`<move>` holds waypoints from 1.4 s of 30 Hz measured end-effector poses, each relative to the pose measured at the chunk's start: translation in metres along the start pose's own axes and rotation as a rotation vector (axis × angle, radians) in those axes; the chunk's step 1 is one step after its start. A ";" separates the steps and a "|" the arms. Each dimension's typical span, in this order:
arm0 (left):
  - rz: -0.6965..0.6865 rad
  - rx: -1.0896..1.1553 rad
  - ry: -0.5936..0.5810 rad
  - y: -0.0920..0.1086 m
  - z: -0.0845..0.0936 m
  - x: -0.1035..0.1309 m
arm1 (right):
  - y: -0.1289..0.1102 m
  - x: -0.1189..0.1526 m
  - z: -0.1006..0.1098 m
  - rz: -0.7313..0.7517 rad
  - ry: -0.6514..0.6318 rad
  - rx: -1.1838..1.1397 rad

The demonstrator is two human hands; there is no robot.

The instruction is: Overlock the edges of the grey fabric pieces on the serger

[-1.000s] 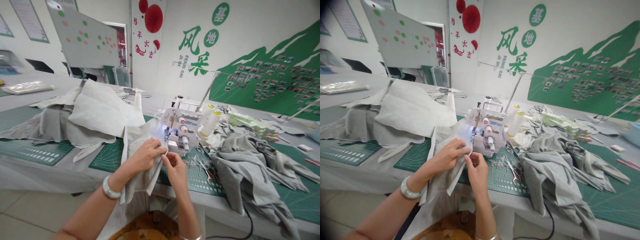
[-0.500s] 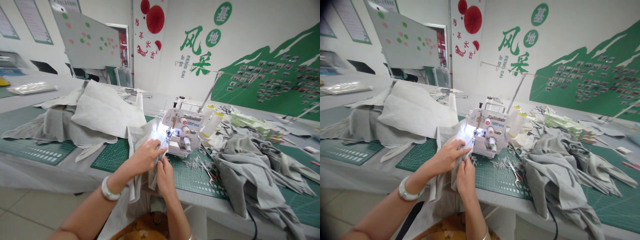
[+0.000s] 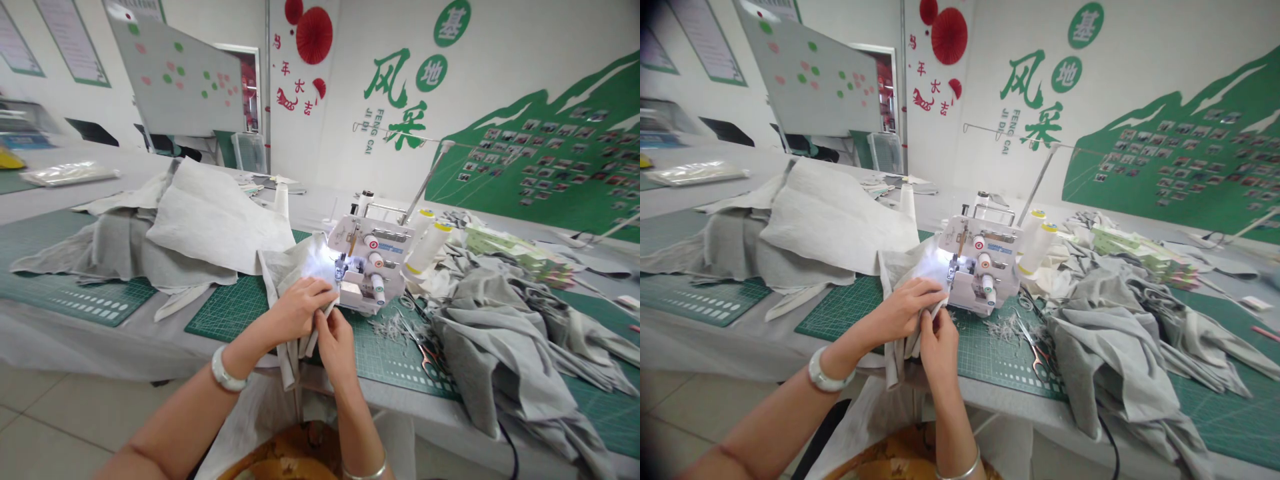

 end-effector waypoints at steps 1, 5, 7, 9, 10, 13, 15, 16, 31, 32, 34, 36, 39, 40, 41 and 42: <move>-0.004 0.015 0.005 -0.001 0.001 0.000 | 0.000 0.000 0.004 -0.005 0.033 0.013; -0.008 0.046 0.018 -0.004 0.003 0.001 | -0.003 0.003 0.018 -0.012 0.149 0.163; -0.010 0.016 0.013 -0.004 0.003 0.001 | -0.005 0.004 0.017 0.006 0.144 0.260; -0.016 -0.037 -0.002 -0.002 0.001 0.003 | -0.007 0.006 0.014 0.035 0.124 0.332; -0.020 -0.068 -0.009 -0.001 0.001 0.003 | -0.008 0.006 0.012 0.049 0.113 0.355; -0.034 -0.148 -0.035 0.000 -0.001 0.006 | -0.010 0.007 0.008 0.076 0.089 0.379; -0.042 -0.183 -0.049 0.000 -0.001 0.008 | -0.010 0.008 0.005 0.082 0.072 0.376; -0.042 -0.198 -0.055 0.000 0.000 0.008 | -0.009 0.008 0.004 0.082 0.064 0.366; -0.055 -0.216 -0.053 0.011 0.000 0.001 | 0.004 0.008 -0.003 0.045 0.041 0.114; -0.058 -0.231 -0.065 0.009 0.000 0.002 | 0.005 0.008 -0.003 0.038 0.047 0.105; -0.061 -0.270 -0.083 0.006 0.002 0.004 | 0.007 0.009 -0.002 0.024 0.066 0.081; -0.068 -0.298 -0.098 0.004 0.003 0.005 | 0.008 0.010 -0.001 0.011 0.090 0.050; -0.083 -0.317 -0.119 0.002 0.005 0.007 | 0.008 0.012 0.000 0.004 0.125 0.004; -0.087 -0.320 -0.123 0.002 0.005 0.007 | 0.008 0.013 0.001 0.002 0.126 -0.008; -0.089 -0.323 -0.127 0.002 0.005 0.007 | 0.008 0.013 0.001 -0.002 0.121 -0.018; -0.092 -0.324 -0.130 0.002 0.006 0.007 | 0.008 0.013 0.001 -0.007 0.113 -0.023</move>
Point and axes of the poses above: each hand's wrist, its own x-axis away from the middle knuckle, its own z-axis out of the back of the hand, y = z × x, the point moved 7 cm from there along -x, towards the middle knuckle, and after that the axes turned 2 degrees about z, right-handed, at the moved point
